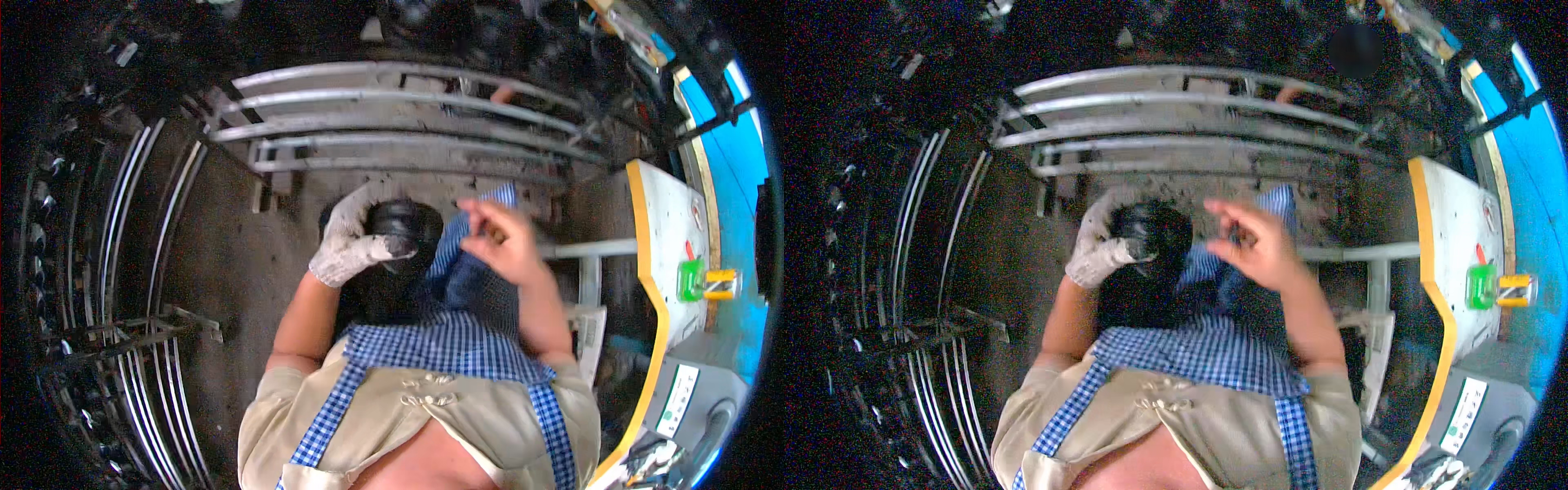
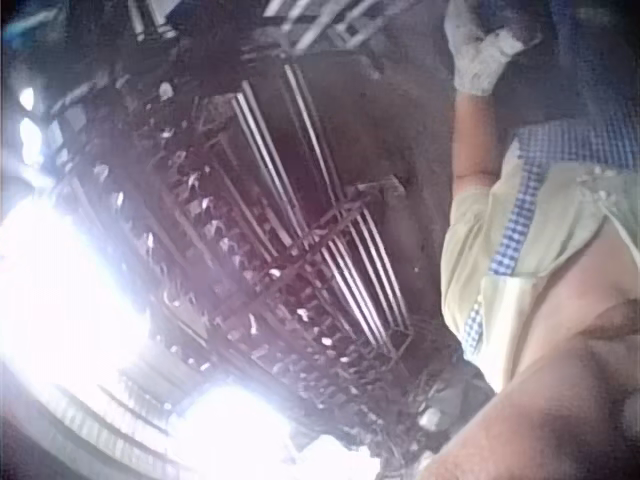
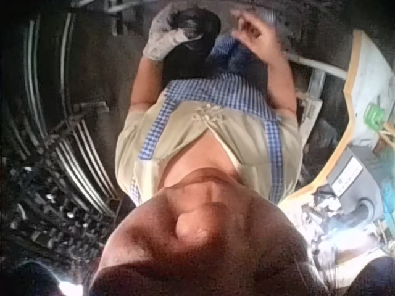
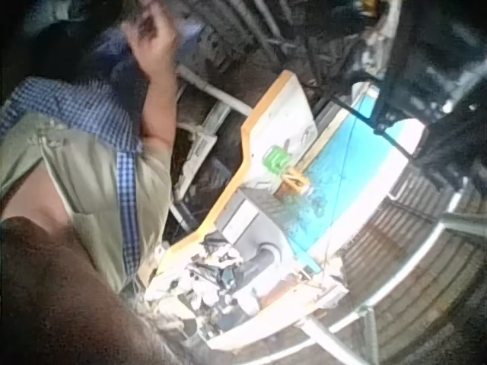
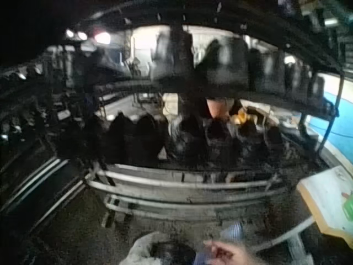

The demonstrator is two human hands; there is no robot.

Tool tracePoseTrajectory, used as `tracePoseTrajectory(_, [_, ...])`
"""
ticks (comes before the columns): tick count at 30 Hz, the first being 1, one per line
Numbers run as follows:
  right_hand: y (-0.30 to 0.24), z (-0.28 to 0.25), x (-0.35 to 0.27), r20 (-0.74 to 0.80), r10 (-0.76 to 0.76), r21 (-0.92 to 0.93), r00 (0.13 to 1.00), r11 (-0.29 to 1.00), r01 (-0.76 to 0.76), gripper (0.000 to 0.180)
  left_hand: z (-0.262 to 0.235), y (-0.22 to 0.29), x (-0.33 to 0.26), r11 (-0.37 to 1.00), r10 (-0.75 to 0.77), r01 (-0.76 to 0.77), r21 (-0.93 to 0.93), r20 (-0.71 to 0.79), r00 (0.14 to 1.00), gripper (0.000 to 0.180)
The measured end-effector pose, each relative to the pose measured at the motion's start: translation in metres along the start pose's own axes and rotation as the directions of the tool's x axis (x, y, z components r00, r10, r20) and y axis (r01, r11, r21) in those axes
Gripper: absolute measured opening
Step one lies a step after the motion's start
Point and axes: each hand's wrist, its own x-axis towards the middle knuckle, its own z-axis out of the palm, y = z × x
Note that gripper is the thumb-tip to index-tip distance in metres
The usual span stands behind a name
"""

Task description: Trimming excess material from the soles of manufactured shoes using a specialized hand tool.

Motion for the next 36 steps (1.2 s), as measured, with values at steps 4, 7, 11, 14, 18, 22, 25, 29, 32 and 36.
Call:
tracePoseTrajectory(4, [0.1,0.048,-0.025,0.214,0.305,-0.042,0.928,0.952,-0.303,0.06,-0.023,0.009,0.011,0.984,0.118,-0.145,-0.105,-0.227,0.967,0.068])
tracePoseTrajectory(7, [0.132,0.074,-0.038,0.451,0.172,0.391,0.876,0.843,-0.368,0.068,-0.022,0.023,0.016,0.961,0.194,-0.261,-0.094,-0.442,0.876,0.049])
tracePoseTrajectory(11, [0.124,0.084,-0.022,0.578,0.178,0.536,0.797,0.653,-0.535,0.069,-0.027,0.042,0.011,0.931,0.125,-0.284,-0.227,-0.534,0.836,0.044])
tracePoseTrajectory(14, [0.117,0.087,-0.012,0.517,0.21,0.636,0.83,0.555,-0.537,0.072,-0.021,0.068,0.01,0.948,0.287,-0.318,0.006,-0.447,0.847,0.059])
tracePoseTrajectory(18, [0.112,0.088,0.002,0.464,0.261,0.731,0.847,0.427,-0.532,0.074,-0.011,0.032,-0.006,0.842,0.539,-0.513,0.165,-0.273,0.797,0.081])
tracePoseTrajectory(22, [0.092,0.09,0.045,0.448,0.204,0.811,0.87,0.317,-0.492,0.072,-0.002,0.006,-0.011,0.679,0.706,-0.73,-0.08,-0.205,0.678,0.074])
tracePoseTrajectory(25, [0.035,0.087,0.086,0.188,-0.175,0.651,0.966,0.759,0.01,0.06,0.012,0.018,-0.024,0.639,0.752,-0.751,0.166,-0.34,0.565,0.081])
tracePoseTrajectory(29, [-0.082,0.058,0.142,0.375,-0.112,0.868,0.92,0.39,-0.307,0.057,-0.005,0.026,-0.026,0.783,0.619,-0.593,0.187,-0.314,0.719,0.078])
tracePoseTrajectory(32, [-0.14,0.061,0.191,0.4,-0.386,0.906,0.831,0.304,-0.295,0.065,-0.01,0.027,-0.021,0.796,0.6,-0.588,0.145,-0.322,0.733,0.075])
tracePoseTrajectory(36, [-0.19,0.068,0.232,0.338,-0.402,0.936,0.851,0.05,-0.348,0.074,-0.031,0.034,-0.013,0.786,0.615,-0.584,0.201,-0.346,0.709,0.058])
